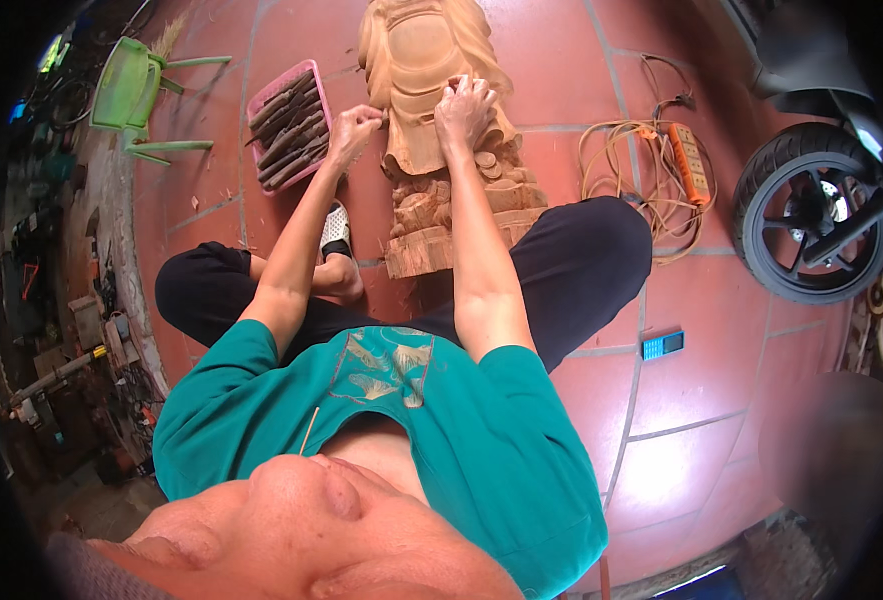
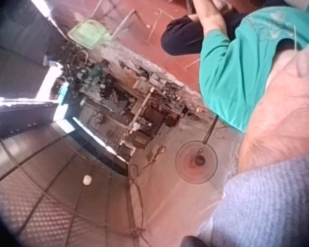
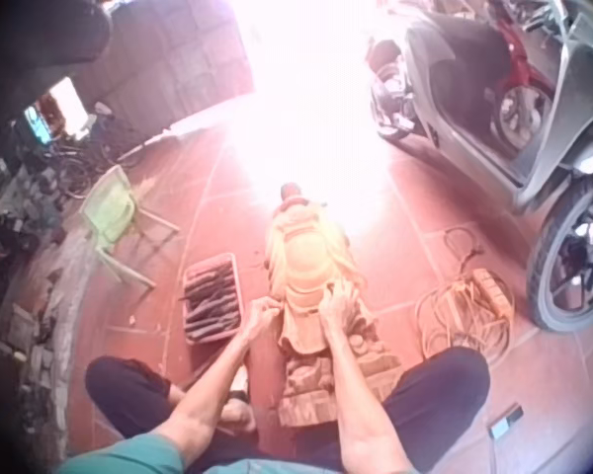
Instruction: The person sits on the floor and uses small carving tools to shape and smooth the surface of a wooden sculpture. They repeatedly scrape and refine the curved surfaces of the piece, removing wood shavings and adjusting hand positions to access different areas.
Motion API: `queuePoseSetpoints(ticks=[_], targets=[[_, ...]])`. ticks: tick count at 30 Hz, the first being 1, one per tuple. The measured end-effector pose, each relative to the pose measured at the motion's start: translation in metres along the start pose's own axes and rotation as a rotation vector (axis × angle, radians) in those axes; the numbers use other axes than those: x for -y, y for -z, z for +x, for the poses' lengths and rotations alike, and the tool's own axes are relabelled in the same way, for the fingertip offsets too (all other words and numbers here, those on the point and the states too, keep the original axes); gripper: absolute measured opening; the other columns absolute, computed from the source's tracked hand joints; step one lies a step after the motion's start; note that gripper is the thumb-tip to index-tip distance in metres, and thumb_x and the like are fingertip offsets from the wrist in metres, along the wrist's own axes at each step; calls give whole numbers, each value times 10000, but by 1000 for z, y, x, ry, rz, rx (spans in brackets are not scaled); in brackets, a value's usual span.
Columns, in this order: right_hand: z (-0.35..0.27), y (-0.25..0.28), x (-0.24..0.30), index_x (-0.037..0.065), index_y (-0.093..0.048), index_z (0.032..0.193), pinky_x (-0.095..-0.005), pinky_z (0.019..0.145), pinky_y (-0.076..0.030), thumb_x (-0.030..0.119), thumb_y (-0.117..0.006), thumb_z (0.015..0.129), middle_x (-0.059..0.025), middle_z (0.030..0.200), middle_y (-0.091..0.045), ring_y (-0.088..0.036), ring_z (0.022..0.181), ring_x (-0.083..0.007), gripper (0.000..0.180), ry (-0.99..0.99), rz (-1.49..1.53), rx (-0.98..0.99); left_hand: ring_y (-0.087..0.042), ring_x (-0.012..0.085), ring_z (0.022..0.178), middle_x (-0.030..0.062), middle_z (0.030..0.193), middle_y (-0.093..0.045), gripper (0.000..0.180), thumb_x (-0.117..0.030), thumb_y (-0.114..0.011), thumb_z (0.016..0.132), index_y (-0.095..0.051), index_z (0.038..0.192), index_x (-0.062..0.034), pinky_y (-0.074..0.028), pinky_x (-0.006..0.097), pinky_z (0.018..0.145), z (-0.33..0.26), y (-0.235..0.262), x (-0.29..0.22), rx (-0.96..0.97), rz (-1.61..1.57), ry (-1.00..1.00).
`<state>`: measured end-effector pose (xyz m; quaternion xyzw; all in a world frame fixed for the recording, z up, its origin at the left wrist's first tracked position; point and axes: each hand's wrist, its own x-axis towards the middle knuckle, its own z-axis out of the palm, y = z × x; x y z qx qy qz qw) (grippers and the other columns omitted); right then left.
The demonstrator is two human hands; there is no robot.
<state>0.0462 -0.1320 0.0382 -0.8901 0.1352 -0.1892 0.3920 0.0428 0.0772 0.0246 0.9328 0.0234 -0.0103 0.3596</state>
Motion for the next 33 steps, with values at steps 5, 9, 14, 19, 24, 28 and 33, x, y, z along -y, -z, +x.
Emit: queuePoseSetpoints(ticks=[5,9,14,19,24,28,33], targets=[[-1,0,3,128,-625,993,-494,905,-401,223,-614,872,-99,1097,-541,-479,1092,-320,154,6,-1,13,-678,318,888,151,917,-705,173,-181,-665,785,-749,929,-134,-521,416,806,15,-7,-18,-70,149,-67],[-1,-1,2,128,-625,991,-490,899,-403,229,-618,871,-94,1085,-545,-482,1084,-316,156,17,-27,-1,-677,316,900,119,926,-713,152,-181,-656,784,-761,889,-148,-520,413,824,11,-5,-23,74,197,-65],[0,-1,-2,134,-625,983,-492,893,-406,235,-624,869,-92,1096,-537,-481,1085,-315,153,-3,-47,-1,-675,310,908,90,923,-721,161,-166,-652,774,-771,881,-183,-526,403,822,-2,9,-41,265,185,-105],[-2,-1,2,141,-626,986,-498,892,-409,237,-631,865,-91,1105,-534,-478,1098,-317,154,-2,-26,-1,-666,320,844,87,892,-686,129,-149,-639,804,-747,872,-168,-526,430,753,-1,-8,-27,-78,368,-224],[-1,-4,1,132,-626,995,-502,897,-410,229,-635,862,-101,1117,-534,-477,1105,-323,165,1,-40,4,-660,322,821,94,881,-664,126,-142,-619,817,-735,857,-172,-522,436,730,3,-16,-20,-151,354,-226],[0,-3,-1,126,-626,1001,-500,899,-412,231,-632,864,-107,1127,-534,-478,1102,-323,174,1,-55,-8,-667,308,843,97,875,-690,159,-116,-608,793,-747,846,-174,-527,420,749,-5,-2,-25,90,236,-284],[1,-2,0,135,-629,1004,-501,906,-404,240,-621,866,-107,1121,-536,-476,1103,-323,173,-3,-25,2,-667,308,854,98,873,-695,188,-96,-598,773,-752,850,-172,-524,414,767,-6,1,-32,115,237,-234]])
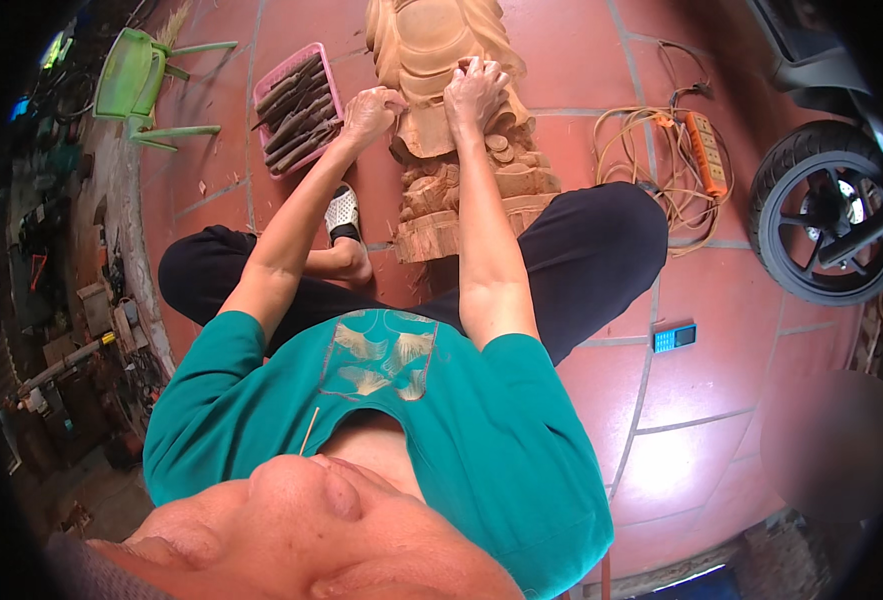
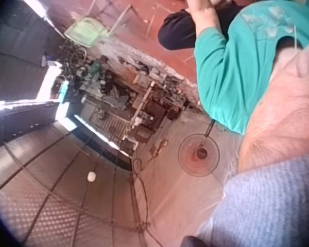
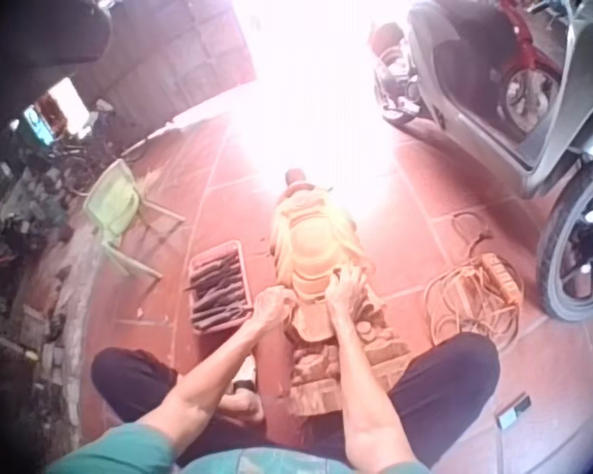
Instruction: The person sits on the floor and uses small carving tools to shape and smooth the surface of a wooden sculpture. They repeatedly scrape and refine the curved surfaces of the piece, removing wood shavings and adjusting hand positions to access different areas.
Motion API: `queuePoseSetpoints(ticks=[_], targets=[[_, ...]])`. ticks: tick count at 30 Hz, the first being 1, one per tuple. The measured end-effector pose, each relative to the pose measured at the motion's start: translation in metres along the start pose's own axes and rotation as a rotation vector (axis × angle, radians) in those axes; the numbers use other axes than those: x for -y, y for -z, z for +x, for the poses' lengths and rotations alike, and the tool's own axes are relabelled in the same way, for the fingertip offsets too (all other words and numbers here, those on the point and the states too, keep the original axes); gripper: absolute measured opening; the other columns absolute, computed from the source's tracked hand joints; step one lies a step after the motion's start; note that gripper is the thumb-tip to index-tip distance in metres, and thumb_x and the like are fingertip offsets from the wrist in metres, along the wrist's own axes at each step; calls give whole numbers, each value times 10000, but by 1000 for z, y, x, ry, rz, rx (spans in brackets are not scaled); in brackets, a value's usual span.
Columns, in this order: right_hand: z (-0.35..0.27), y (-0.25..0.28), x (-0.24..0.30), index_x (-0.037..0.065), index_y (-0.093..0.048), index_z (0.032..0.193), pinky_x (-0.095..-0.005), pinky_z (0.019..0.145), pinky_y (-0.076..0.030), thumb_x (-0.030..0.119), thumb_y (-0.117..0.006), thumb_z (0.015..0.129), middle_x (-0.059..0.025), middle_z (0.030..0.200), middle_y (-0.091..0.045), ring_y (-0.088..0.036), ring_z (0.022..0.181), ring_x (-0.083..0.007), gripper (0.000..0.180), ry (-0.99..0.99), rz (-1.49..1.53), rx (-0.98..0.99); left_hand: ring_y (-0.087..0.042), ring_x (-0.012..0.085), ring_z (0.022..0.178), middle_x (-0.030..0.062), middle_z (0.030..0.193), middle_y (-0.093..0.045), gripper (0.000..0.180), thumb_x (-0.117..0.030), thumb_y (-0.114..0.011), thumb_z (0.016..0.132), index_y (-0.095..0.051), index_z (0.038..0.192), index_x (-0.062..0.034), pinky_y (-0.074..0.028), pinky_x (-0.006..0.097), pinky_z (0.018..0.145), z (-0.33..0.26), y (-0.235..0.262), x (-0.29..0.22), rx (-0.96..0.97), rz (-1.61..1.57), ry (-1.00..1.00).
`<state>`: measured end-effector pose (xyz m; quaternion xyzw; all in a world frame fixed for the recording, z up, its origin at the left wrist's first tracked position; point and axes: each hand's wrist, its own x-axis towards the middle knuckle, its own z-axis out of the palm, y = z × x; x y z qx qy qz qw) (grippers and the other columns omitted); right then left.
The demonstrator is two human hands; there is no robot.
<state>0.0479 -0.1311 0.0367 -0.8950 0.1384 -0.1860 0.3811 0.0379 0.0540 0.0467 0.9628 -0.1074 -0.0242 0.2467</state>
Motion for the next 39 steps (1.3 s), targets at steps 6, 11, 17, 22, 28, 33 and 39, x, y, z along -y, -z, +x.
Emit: queuePoseSetpoints(ticks=[6,11,17,22,28,33,39], targets=[[-2,0,3,163,-640,1004,-511,915,-403,240,-621,853,-100,1100,-564,-478,1131,-321,170,-9,33,-4,-663,315,847,96,866,-680,180,-104,-606,776,-751,853,-179,-523,416,767,11,-11,9,-186,117,61],[0,-2,-4,149,-641,986,-498,900,-397,230,-619,864,-97,1111,-544,-474,1102,-319,148,-7,-4,-28,-663,318,850,95,870,-681,169,-118,-613,792,-753,854,-190,-526,420,767,-6,1,-6,23,64,-72],[-5,0,2,156,-642,988,-491,893,-406,234,-624,860,-92,1115,-547,-484,1097,-319,151,-2,0,-3,-662,311,860,89,895,-682,156,-132,-624,796,-755,854,-194,-524,420,776,13,-2,7,-59,155,15],[-1,-1,2,151,-643,977,-492,888,-408,236,-629,857,-92,1106,-545,-486,1094,-314,148,-3,10,-16,-660,294,871,80,919,-679,158,-112,-623,797,-751,866,-173,-513,410,778,17,-5,10,-103,173,15],[-1,1,-3,153,-643,969,-491,887,-408,236,-628,857,-94,1103,-544,-488,1088,-313,140,-16,-4,-27,-662,313,862,93,904,-681,166,-112,-599,805,-749,839,-176,-523,427,769,-3,7,-7,54,101,-122],[-3,-3,-3,160,-644,967,-491,896,-403,240,-623,859,-91,1102,-544,-484,1092,-313,137,-6,17,-25,-665,328,852,105,900,-680,170,-109,-594,798,-748,833,-173,-530,445,765,17,-7,8,-109,174,-10],[-2,0,2,154,-646,965,-486,907,-395,233,-624,858,-95,1100,-546,-482,1094,-314,134,-15,42,-25,-658,311,863,96,893,-682,129,-139,-634,806,-753,852,-155,-513,406,772,4,-7,9,-63,123,-31]])
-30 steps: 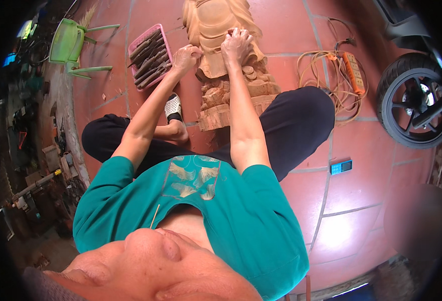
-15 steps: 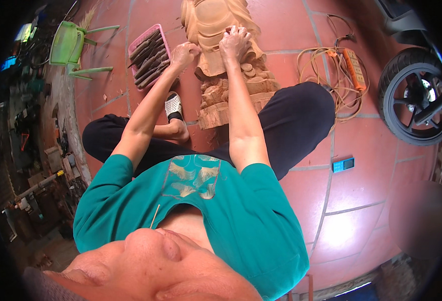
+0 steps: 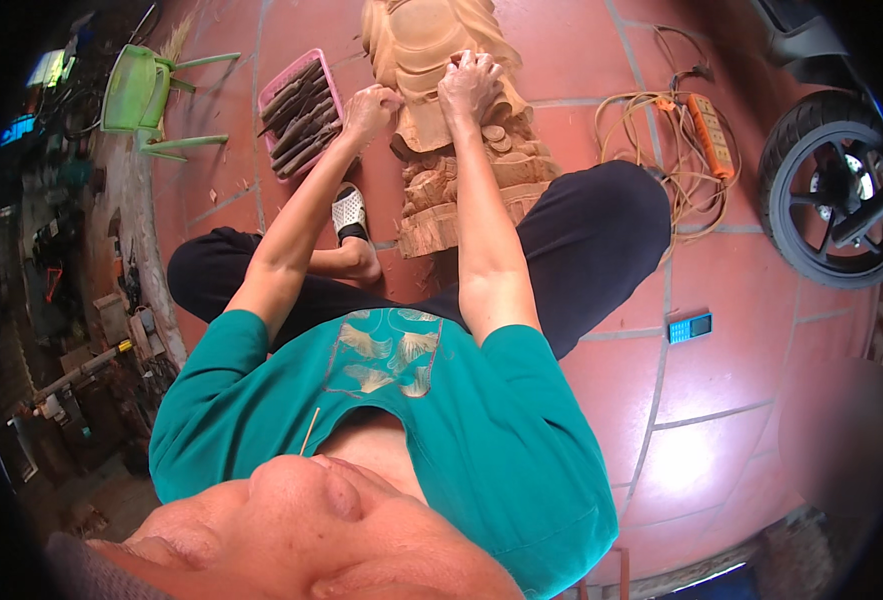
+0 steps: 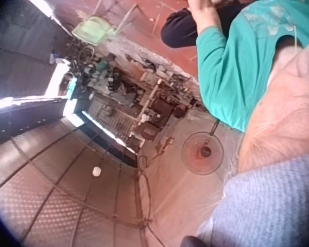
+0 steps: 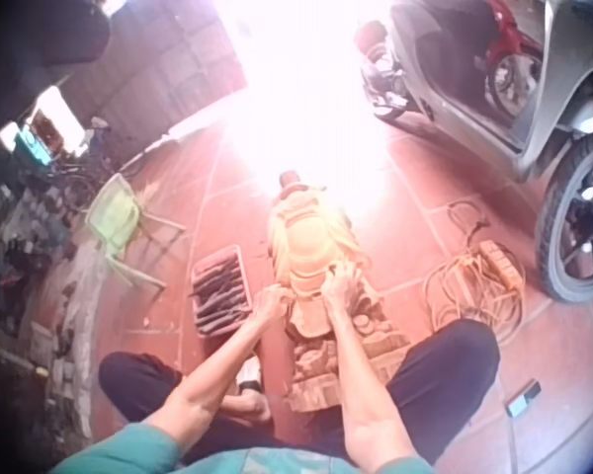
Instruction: The person sits on the floor and uses small carving tools to shape and smooth the surface of a wooden sculpture. They repeatedly scrape and refine the curved surfaces of the piece, removing wood shavings and adjusting hand positions to access different areas.
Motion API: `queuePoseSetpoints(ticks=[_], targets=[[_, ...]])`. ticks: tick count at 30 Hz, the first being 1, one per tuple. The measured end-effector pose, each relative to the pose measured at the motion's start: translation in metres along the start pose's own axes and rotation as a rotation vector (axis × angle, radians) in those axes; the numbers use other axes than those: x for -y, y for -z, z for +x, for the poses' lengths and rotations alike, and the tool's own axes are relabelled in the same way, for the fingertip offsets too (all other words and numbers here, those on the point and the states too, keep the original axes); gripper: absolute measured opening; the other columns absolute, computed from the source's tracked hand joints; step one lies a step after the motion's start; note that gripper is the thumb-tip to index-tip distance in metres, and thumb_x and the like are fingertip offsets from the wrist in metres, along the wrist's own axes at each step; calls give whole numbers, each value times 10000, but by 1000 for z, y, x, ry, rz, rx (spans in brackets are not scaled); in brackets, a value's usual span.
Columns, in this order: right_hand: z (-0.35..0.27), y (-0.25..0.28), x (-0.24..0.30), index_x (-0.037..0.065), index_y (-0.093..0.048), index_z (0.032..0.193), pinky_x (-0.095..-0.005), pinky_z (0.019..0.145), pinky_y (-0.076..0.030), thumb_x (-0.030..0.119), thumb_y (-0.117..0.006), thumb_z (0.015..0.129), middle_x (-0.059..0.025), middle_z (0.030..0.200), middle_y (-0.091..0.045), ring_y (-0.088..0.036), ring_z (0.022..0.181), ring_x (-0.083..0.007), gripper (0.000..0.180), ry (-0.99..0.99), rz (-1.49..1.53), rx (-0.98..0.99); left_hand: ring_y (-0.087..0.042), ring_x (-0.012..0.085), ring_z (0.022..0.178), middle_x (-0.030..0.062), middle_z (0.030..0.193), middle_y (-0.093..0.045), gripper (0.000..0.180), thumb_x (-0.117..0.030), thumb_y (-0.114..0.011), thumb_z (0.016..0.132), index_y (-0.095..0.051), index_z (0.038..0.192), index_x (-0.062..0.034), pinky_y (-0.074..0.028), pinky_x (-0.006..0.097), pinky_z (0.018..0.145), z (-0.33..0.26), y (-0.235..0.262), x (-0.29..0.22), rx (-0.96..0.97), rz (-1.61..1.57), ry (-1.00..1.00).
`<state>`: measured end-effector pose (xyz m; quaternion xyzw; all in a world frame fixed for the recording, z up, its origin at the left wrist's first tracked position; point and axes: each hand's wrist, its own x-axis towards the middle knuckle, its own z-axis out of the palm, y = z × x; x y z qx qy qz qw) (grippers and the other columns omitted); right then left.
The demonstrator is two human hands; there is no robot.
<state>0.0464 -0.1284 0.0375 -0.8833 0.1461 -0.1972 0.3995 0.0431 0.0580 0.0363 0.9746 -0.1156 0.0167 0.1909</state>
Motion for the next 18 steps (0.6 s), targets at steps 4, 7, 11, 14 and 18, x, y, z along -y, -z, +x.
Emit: queuePoseSetpoints(ticks=[4,7,11,14,18], targets=[[1,1,-5,148,-645,975,-490,907,-396,230,-630,858,-99,1101,-546,-481,1096,-317,144,-11,-18,-2,-659,308,859,98,885,-680,130,-119,-635,794,-750,852,-136,-515,411,765,-7,16,-20,74,-17,-110],[1,2,-3,145,-645,979,-486,905,-400,232,-632,858,-101,1098,-547,-482,1095,-317,150,-3,-10,6,-660,313,868,107,898,-678,148,-95,-623,788,-749,853,-137,-517,422,768,8,9,-14,-1,48,-19],[-2,0,2,143,-645,979,-477,898,-410,233,-628,862,-102,1089,-551,-491,1083,-317,149,28,-28,-6,-662,317,872,108,891,-676,180,-60,-624,761,-750,856,-147,-519,430,774,19,0,-1,-74,182,74],[-1,1,-2,143,-644,975,-474,892,-414,235,-623,866,-101,1082,-555,-498,1073,-316,144,14,-51,-8,-662,317,872,109,891,-677,168,-76,-638,761,-751,854,-157,-520,427,771,6,2,-8,-27,93,33],[0,1,-10,144,-643,971,-472,886,-418,239,-623,866,-104,1082,-556,-501,1069,-314,143,16,-52,-41,-663,342,841,117,900,-682,148,-142,-611,803,-750,849,-161,-530,442,762,-6,15,-19,116,-46,-152]])
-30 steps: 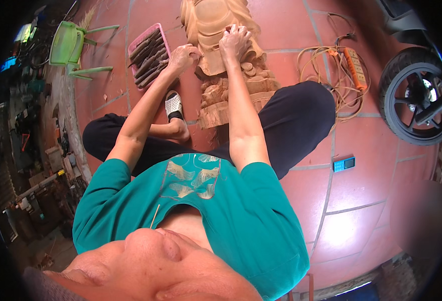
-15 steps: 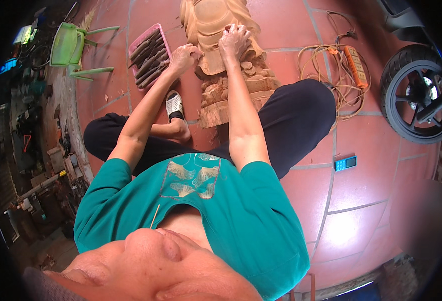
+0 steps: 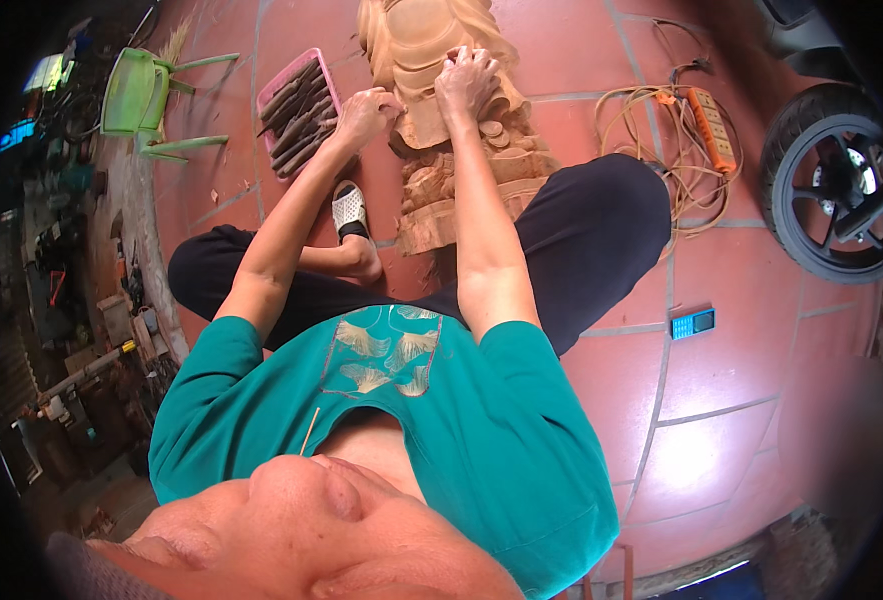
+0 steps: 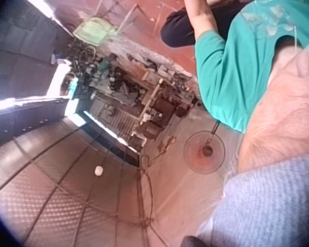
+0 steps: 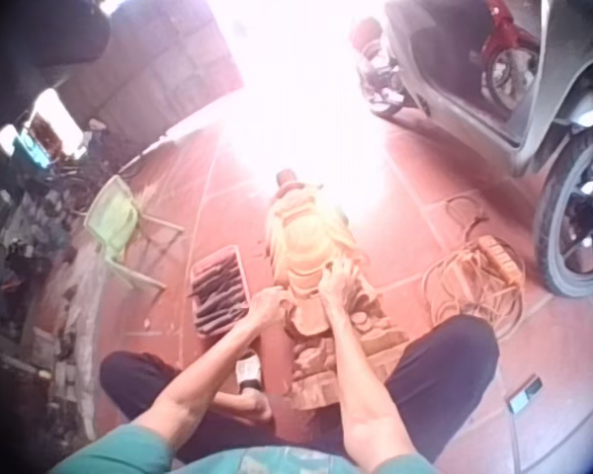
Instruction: The person sits on the floor and uses small carving tools to shape and smooth the surface of a wooden sculpture. They repeatedly scrape and refine the curved surfaces of the piece, removing wood shavings and adjusting hand positions to access different areas.
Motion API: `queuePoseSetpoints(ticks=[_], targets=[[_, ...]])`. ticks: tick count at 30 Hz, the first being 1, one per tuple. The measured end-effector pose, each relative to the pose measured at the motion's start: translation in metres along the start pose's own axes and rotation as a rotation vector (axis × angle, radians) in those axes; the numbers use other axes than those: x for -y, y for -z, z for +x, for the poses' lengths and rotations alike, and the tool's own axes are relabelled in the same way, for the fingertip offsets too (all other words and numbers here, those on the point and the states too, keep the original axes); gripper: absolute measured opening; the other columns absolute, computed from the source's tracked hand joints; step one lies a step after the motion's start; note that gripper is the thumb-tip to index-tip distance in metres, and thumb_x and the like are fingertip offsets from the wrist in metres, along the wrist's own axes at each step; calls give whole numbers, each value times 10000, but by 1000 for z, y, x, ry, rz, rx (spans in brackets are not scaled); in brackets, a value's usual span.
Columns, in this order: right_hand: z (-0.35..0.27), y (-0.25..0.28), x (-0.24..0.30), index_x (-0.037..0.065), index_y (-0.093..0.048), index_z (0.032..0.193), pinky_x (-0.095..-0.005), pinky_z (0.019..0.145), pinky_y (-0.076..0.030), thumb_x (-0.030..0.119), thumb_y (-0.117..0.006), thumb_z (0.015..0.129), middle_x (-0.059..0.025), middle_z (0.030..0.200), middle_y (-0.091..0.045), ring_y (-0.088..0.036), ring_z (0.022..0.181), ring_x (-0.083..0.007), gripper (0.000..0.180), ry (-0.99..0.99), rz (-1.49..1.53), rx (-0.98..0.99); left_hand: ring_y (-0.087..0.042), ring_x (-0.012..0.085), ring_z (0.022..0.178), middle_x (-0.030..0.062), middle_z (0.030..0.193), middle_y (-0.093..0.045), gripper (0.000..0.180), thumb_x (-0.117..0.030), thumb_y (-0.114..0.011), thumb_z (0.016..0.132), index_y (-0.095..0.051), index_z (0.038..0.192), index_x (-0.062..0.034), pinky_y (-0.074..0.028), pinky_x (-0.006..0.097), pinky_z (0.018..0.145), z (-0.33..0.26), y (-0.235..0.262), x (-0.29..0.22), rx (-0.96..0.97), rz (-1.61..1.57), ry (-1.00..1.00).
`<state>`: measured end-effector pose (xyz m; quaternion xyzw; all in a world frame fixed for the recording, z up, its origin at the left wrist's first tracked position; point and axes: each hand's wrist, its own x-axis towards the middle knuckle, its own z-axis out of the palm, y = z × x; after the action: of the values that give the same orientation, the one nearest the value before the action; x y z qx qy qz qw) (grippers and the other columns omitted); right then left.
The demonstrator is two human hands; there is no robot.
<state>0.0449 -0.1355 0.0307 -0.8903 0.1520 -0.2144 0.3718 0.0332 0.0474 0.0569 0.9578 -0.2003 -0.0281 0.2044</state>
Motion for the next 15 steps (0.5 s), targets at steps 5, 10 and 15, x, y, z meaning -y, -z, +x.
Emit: queuePoseSetpoints(ticks=[5,10,15], targets=[[0,-1,7,142,-643,970,-472,881,-416,231,-620,865,-107,1082,-556,-499,1071,-313,139,10,16,35,-664,340,836,114,902,-683,142,-160,-613,804,-750,839,-158,-533,439,763,22,-4,21,-92,211,132],[-1,0,10,141,-643,966,-474,875,-415,227,-622,859,-103,1083,-556,-498,1071,-310,139,23,23,15,-664,325,853,100,920,-685,143,-140,-625,792,-754,848,-169,-528,426,774,21,-12,30,-139,183,169],[2,-3,-4,154,-646,961,-474,878,-412,230,-624,857,-88,1090,-552,-499,1068,-305,131,-5,-3,-7,-673,300,860,65,885,-708,131,-151,-641,784,-758,842,-171,-532,401,784,6,5,3,65,-44,-10]])
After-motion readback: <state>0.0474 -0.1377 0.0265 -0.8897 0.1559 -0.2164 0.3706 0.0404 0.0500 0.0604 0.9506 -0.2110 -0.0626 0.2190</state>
